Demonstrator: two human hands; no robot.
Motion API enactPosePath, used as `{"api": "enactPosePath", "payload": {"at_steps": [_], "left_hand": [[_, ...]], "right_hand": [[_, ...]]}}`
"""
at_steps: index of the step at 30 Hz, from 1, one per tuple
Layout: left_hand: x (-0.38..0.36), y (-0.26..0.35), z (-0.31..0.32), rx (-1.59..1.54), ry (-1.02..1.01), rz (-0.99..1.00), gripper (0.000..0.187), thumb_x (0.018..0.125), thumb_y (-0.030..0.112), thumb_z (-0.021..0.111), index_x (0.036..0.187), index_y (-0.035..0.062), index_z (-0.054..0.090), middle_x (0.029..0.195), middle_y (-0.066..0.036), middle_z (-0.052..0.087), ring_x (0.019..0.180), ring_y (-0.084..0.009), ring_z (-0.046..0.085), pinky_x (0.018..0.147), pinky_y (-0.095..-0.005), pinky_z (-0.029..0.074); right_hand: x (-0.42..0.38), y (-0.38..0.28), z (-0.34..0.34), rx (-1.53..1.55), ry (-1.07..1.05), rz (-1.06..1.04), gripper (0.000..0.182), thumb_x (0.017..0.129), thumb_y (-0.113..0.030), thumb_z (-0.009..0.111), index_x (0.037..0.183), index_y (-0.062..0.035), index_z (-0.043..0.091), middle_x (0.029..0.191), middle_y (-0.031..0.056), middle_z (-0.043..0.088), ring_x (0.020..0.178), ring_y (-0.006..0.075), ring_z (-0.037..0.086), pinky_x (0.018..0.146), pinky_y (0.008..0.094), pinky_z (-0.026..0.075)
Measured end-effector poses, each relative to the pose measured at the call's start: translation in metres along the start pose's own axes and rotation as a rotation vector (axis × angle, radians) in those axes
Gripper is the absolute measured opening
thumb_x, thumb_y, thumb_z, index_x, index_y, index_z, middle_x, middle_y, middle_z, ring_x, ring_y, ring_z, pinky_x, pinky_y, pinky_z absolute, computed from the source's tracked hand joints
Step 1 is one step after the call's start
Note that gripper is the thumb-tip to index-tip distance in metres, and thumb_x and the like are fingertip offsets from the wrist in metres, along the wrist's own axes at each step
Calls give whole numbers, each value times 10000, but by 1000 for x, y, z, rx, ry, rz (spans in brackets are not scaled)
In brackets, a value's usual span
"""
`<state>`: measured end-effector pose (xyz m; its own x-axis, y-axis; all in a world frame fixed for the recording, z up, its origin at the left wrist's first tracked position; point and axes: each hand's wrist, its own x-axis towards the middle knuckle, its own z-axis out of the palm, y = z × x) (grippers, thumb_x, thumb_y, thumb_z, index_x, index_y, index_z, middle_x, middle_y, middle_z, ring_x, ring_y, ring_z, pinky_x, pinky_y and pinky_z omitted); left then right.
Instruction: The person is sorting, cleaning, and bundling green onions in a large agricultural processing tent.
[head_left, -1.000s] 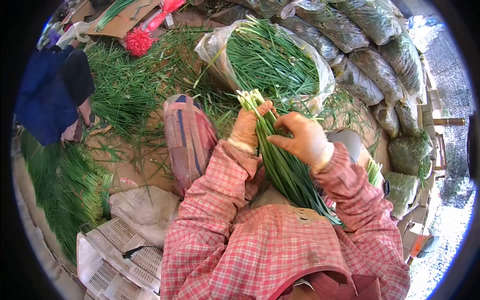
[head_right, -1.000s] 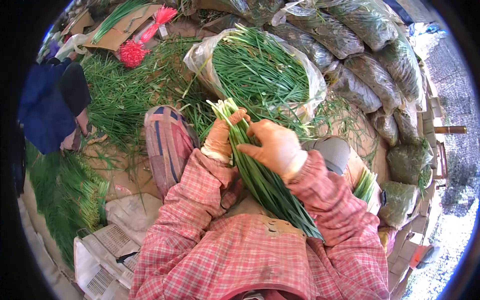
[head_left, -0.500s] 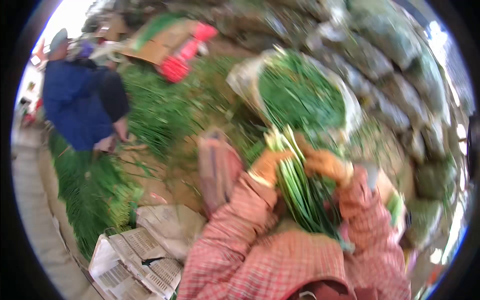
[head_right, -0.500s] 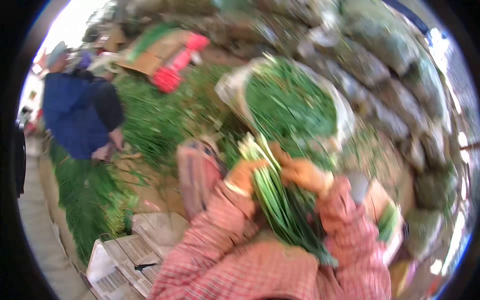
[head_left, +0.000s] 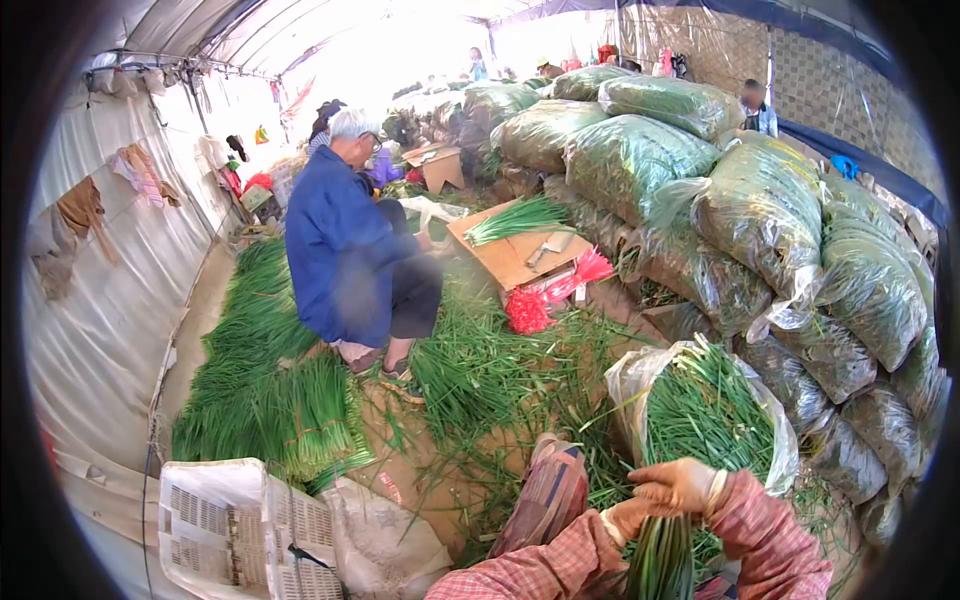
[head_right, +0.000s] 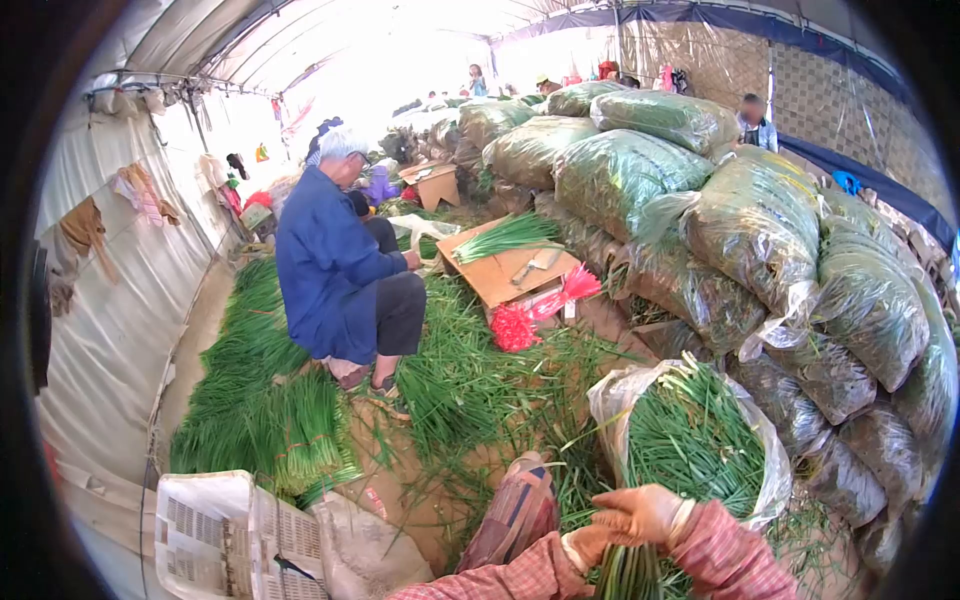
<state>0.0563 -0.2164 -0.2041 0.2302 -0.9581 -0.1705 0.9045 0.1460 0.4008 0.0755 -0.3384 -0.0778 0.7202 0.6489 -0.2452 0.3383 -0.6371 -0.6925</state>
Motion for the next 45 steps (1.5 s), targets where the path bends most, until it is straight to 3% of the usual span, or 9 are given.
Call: {"api": "enactPosePath", "payload": {"at_steps": [5,12,19,23,25,28,37,41,45], "left_hand": [[-1,6,4,-49,55,35,338,788,161,605,1079,23,502,989,-105,586,887,-230,584,768,-355,482],[3,0,8,-78,117,79,259,805,160,581,1018,26,520,943,-110,589,855,-250,588,747,-386,492],[21,-14,-13,-52,184,145,188,823,159,557,956,28,538,897,-115,592,823,-270,592,726,-417,501],[24,-14,-24,-62,307,139,156,832,158,543,920,29,548,870,-118,593,805,-281,594,714,-435,507],[5,-9,29,-234,488,97,154,833,156,539,865,5,532,761,-102,565,735,-283,583,697,-424,509],[21,-5,15,-166,632,171,140,832,160,542,867,24,535,773,-91,573,731,-255,585,683,-392,507],[-1,-12,43,-67,687,184,245,831,235,573,1003,65,535,908,-74,585,847,-206,565,776,-334,471],[8,-20,9,-59,603,204,172,824,229,582,900,85,525,803,-58,574,726,-204,559,679,-340,467],[7,-20,15,-77,397,248,222,838,263,570,895,52,532,793,-64,579,753,-215,567,726,-343,489]], "right_hand": [[-17,11,14,105,-136,56,499,834,-438,504,1181,-79,499,1027,152,592,897,296,591,761,334,478],[-42,16,22,224,71,-11,555,852,-469,460,1214,-49,456,1075,168,568,1013,279,546,848,343,436],[-34,102,78,-265,426,-500,289,862,-268,500,1000,-27,582,979,154,587,937,326,550,848,395,431],[-96,41,67,328,983,302,224,820,-131,566,1005,-6,575,929,111,597,874,190,565,793,298,441],[-110,32,92,581,1038,342,157,794,-78,580,945,-39,601,844,83,603,805,150,567,744,261,443],[-99,-1,100,371,983,327,116,778,-51,604,891,-25,603,797,40,587,735,112,541,688,235,439],[-61,-18,121,-151,689,474,237,681,-237,636,726,-40,512,799,131,564,752,343,552,633,424,445],[-73,10,112,359,532,261,204,700,-210,624,795,-31,597,706,80,576,661,191,554,602,334,446],[-95,17,51,929,615,282,231,747,-231,601,840,-20,596,635,-6,567,458,50,392,406,187,284]]}}
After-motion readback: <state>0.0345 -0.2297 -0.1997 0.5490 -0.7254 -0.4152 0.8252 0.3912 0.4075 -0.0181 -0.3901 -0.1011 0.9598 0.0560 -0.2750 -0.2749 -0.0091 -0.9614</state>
